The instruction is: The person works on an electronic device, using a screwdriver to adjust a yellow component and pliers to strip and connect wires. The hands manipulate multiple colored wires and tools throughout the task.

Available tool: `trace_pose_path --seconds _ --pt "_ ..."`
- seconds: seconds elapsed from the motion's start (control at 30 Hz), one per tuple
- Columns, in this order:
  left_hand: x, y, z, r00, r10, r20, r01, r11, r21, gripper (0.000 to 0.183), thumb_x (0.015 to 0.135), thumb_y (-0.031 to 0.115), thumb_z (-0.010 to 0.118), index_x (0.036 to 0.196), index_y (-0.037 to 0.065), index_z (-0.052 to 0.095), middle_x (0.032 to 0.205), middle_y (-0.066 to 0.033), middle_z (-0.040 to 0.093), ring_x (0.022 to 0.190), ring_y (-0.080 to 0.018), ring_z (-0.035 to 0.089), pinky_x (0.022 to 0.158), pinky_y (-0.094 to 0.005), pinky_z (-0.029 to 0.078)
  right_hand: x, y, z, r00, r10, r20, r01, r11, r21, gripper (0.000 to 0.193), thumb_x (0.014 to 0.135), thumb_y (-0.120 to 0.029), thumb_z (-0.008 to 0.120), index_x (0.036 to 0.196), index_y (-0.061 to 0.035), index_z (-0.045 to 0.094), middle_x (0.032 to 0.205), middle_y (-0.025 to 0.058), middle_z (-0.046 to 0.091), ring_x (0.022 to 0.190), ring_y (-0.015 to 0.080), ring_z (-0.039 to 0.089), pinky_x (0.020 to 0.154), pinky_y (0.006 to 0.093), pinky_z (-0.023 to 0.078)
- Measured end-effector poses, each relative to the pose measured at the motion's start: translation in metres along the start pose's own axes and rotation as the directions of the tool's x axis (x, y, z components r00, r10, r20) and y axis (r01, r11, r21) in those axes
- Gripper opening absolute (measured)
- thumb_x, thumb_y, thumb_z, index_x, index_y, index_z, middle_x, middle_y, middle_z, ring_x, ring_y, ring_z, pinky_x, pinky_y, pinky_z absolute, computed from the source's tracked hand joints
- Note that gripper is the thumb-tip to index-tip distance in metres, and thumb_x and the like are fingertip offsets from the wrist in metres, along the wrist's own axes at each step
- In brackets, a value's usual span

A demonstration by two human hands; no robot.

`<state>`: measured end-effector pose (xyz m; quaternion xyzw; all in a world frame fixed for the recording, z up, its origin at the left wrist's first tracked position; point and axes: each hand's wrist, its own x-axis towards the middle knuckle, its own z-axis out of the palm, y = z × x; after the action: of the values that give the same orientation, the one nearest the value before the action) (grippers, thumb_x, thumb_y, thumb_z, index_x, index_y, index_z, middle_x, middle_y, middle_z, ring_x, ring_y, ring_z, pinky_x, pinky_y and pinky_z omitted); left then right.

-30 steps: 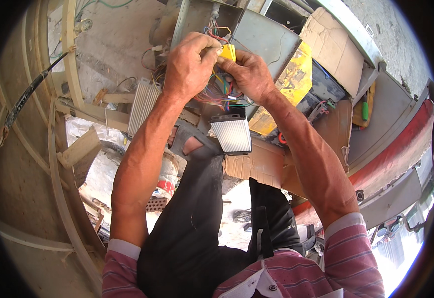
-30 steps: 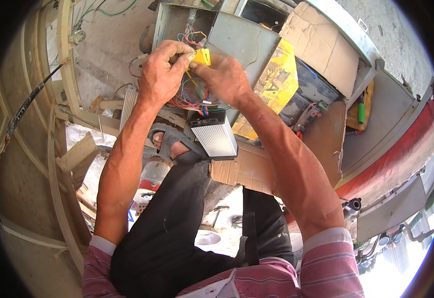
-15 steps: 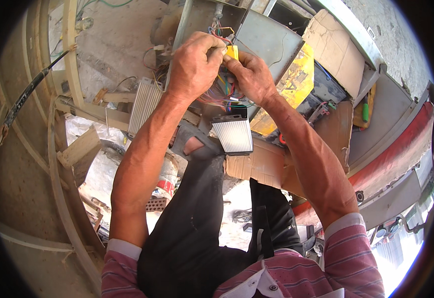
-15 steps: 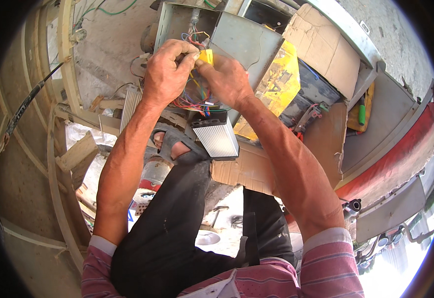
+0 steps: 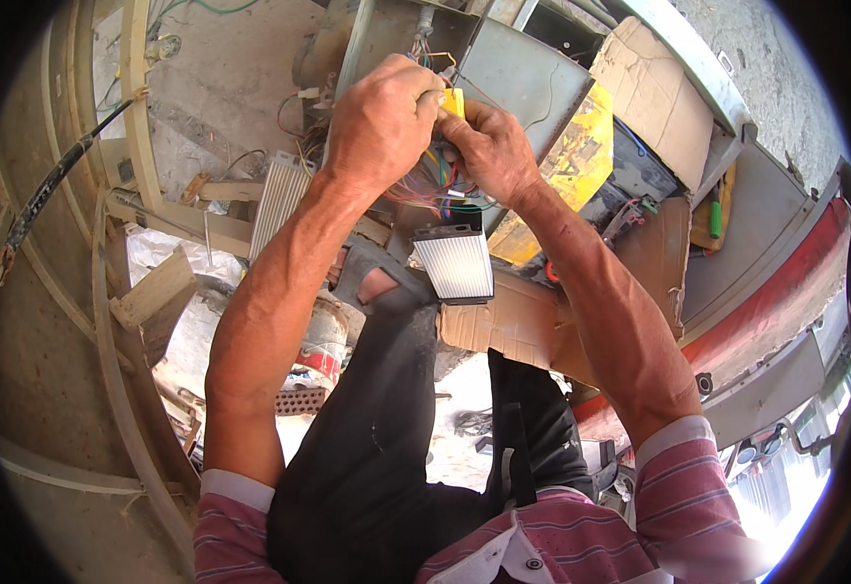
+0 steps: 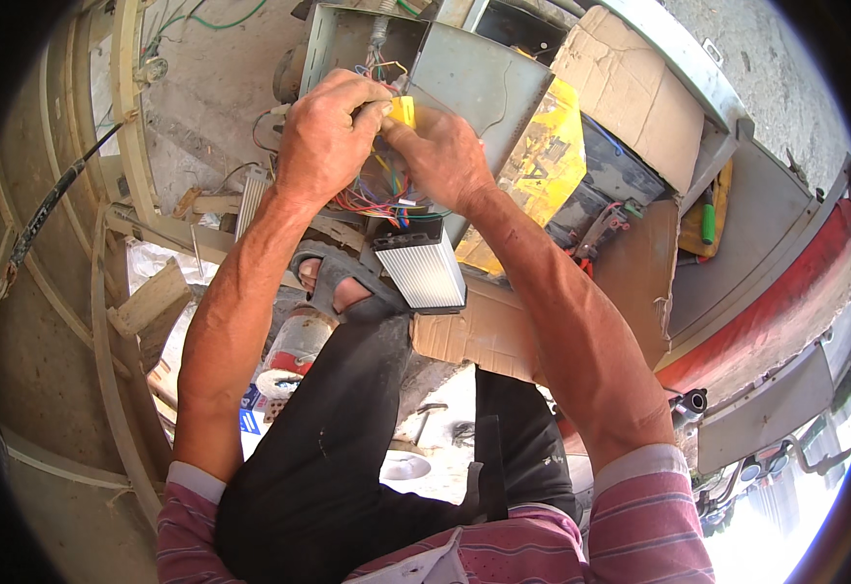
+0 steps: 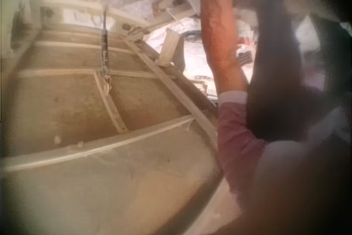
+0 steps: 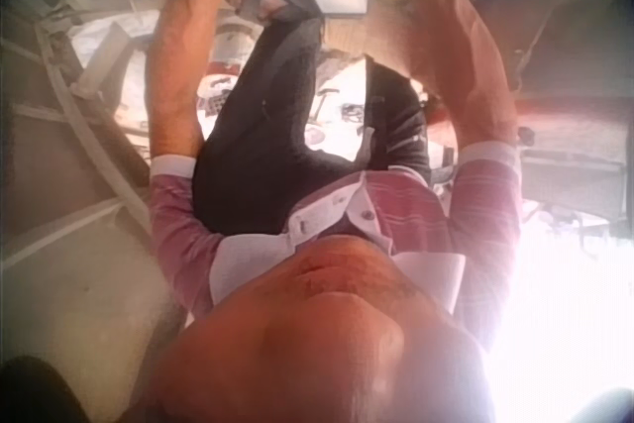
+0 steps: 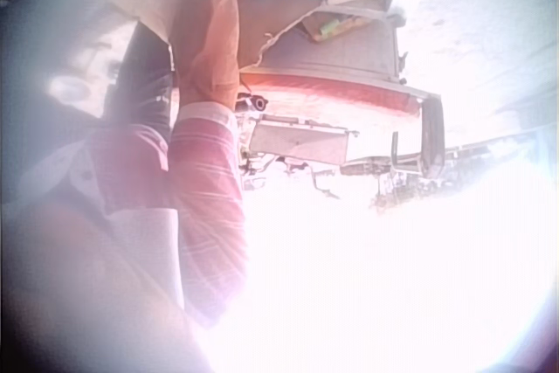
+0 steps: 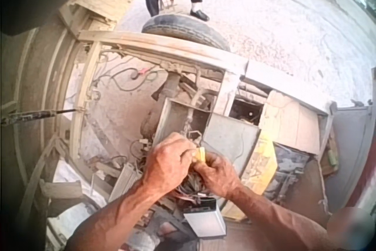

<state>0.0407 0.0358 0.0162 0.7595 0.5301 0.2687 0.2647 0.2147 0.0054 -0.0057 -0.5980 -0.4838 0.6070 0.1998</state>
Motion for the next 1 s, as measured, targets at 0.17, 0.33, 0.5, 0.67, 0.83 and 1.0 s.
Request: trace_pose_path --seconds 0.17,0.33,0.5,0.67,0.83,1.0 --pt "-0.0005 -0.0037 0.0013 0.983 -0.184 0.02 0.185 0.977 -0.106 0.012 0.091 0.004 0.078 0.102 0.003 0.077 0.098 -0.0071 0.073 0.084 -0.0196 0.073 0.075 -0.0327 0.058 0.0016 0.0021 -0.0003 1.0 0.013 0.011 -0.013 1.0 -0.003 0.047 0.103 -0.048 0.058 0.101 -0.0045 0.075 0.072 0.0091 0.071 0.067 0.0231 0.068 0.067 0.0415 0.053" --pt "0.0015 -0.007 -0.0005 0.989 -0.132 0.059 0.14 0.978 -0.157 0.013 0.091 0.003 0.076 0.104 0.003 0.077 0.102 -0.0068 0.072 0.086 -0.0187 0.072 0.078 -0.0315 0.058 0.0022 0.0038 -0.0009 0.999 0.029 0.028 -0.03 0.999 0.025 0.046 0.103 -0.048 0.059 0.101 -0.0045 0.075 0.071 0.0081 0.07 0.065 0.021 0.068 0.065 0.0399 0.053" --pt "-0.0011 -0.0058 0.0009 0.994 -0.105 0.042 0.11 0.985 -0.131 0.016 0.092 0.0 0.072 0.107 0.003 0.077 0.107 -0.0069 0.072 0.092 -0.018 0.071 0.081 -0.0325 0.058 0.0014 0.0025 -0.0017 0.999 0.025 0.042 -0.027 0.998 0.063 0.042 0.104 -0.044 0.06 0.103 -0.0045 0.074 0.07 0.0036 0.067 0.063 0.0147 0.064 0.061 0.0344 0.051" --pt "-0.0023 -0.0053 -0.0007 0.986 -0.155 0.054 0.163 0.959 -0.232 0.016 0.092 0.0 0.073 0.107 0.003 0.077 0.105 -0.0068 0.072 0.088 -0.0174 0.071 0.079 -0.0325 0.058 0.0021 0.0029 -0.0026 0.998 0.008 0.062 -0.011 0.999 0.039 0.038 0.108 -0.04 0.061 0.109 -0.0033 0.071 0.072 -0.0027 0.062 0.06 0.0054 0.056 0.053 0.0245 0.047" --pt "-0.0025 -0.0029 -0.0015 0.976 -0.206 0.064 0.216 0.945 -0.246 0.014 0.09 0.001 0.073 0.104 0.002 0.075 0.102 -0.0094 0.07 0.086 -0.0225 0.071 0.077 -0.0354 0.058 0.0018 0.0027 -0.001 0.999 0.019 0.045 -0.023 0.995 0.095 0.041 0.105 -0.043 0.062 0.103 -0.0028 0.071 0.071 0.004 0.067 0.064 0.0142 0.063 0.061 0.0349 0.05" --pt "0.0014 -0.0024 0.0035 0.99 -0.136 0.032 0.14 0.979 -0.146 0.011 0.087 0.002 0.073 0.098 0.003 0.073 0.101 -0.0128 0.07 0.092 -0.0327 0.073 0.08 -0.0404 0.059 -0.0012 -0.0016 -0.0026 0.998 0.048 0.043 -0.052 0.994 0.099 0.042 0.104 -0.042 0.062 0.1 -0.0017 0.072 0.072 0.0069 0.069 0.067 0.0173 0.066 0.065 0.039 0.052"
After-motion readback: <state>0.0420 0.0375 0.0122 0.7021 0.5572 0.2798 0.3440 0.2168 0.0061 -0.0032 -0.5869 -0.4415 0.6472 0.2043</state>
